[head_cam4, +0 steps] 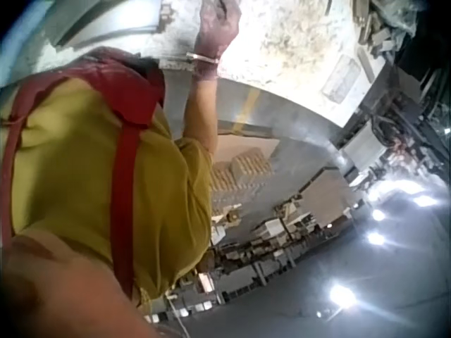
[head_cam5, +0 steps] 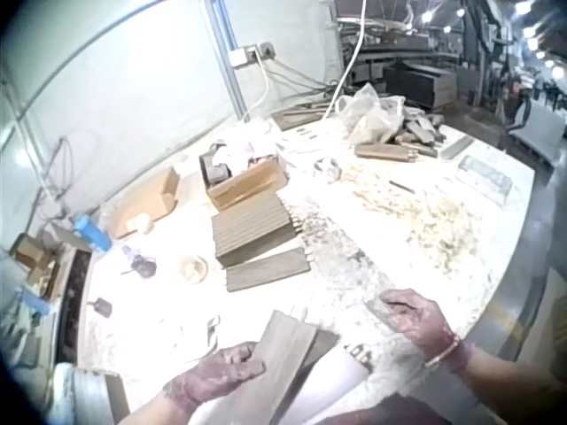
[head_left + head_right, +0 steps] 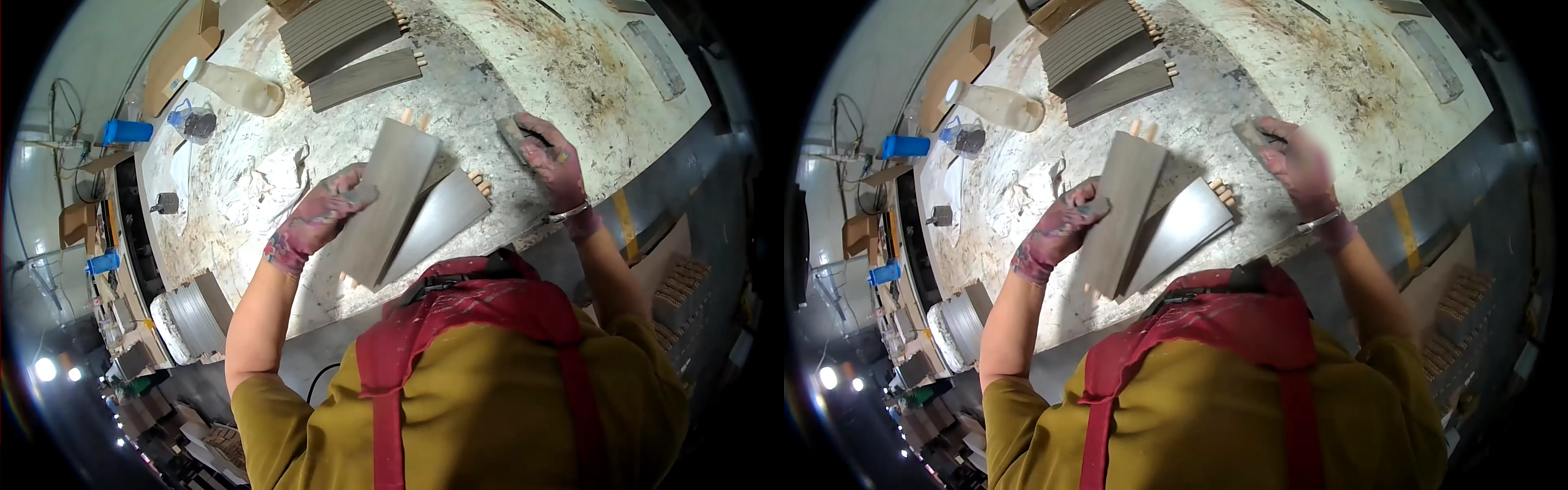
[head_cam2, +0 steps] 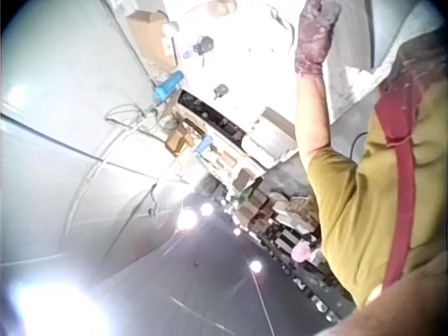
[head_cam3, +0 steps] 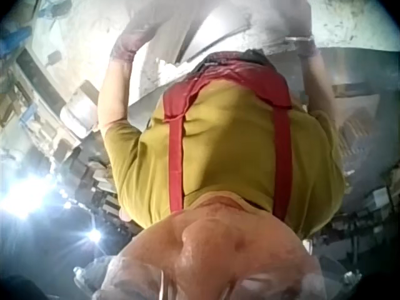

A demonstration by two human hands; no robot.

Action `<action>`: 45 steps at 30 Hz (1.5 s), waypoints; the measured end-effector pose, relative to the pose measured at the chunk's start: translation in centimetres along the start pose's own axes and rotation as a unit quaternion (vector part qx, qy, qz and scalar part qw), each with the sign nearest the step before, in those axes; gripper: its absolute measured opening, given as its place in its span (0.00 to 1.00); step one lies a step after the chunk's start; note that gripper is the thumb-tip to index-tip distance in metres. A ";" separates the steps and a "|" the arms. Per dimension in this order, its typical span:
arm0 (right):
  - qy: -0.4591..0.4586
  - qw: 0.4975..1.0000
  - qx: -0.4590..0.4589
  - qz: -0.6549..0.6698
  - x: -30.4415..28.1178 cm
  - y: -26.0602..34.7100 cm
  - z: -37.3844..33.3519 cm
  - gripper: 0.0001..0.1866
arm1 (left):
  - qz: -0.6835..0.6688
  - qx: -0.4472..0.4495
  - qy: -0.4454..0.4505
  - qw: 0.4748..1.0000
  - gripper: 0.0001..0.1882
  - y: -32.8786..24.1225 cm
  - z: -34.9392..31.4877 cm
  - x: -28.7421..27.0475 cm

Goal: The person rubs a small block against wooden boards with finger-jointed ends, picks them from a stack, treats the surfaces and edges, and places them into new piles.

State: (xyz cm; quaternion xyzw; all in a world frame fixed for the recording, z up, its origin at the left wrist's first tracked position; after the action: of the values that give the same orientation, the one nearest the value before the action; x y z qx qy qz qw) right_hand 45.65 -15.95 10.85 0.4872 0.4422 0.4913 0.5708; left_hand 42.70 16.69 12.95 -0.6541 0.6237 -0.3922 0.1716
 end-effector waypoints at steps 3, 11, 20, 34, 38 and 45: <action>0.014 0.999 0.050 0.014 1.3 0.9 -0.9 0.23 | 0.139 0.086 0.048 0.985 0.32 -1.4 -1.4 2.6; -0.023 0.988 0.113 0.103 3.2 -0.3 -1.3 0.24 | 0.634 0.352 -0.092 0.683 0.48 0.4 -3.3 7.5; -0.058 0.943 0.284 0.164 4.6 -4.4 1.9 0.23 | 0.587 0.392 -0.053 0.706 0.48 -0.7 -2.1 7.1; 0.073 0.984 0.145 -0.068 8.7 -6.1 11.4 0.26 | 0.661 0.404 -0.227 0.590 0.39 -8.2 15.8 -1.3; 0.055 0.968 -0.048 -0.241 10.8 -4.7 15.0 0.27 | 0.647 0.401 -0.260 0.594 0.38 -5.5 13.7 0.4; 0.053 0.924 -0.142 -0.352 12.2 -4.8 11.5 0.21 | 0.669 0.355 -0.289 0.585 0.41 -5.2 13.2 0.3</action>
State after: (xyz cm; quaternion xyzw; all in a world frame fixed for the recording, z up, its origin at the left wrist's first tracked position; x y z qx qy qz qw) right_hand 59.13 -5.45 7.37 0.1875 0.5406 0.3410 0.7458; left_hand 55.82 13.72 8.39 -0.0177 0.6138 -0.1466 0.7755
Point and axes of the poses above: each hand's wrist, its own z-axis towards the middle knuckle, its own x-axis out of the palm, y = z × x, the point moved 6 cm from there along z, towards the middle knuckle, and after that the axes turned 14 degrees about -y, right-handed, at the moved point
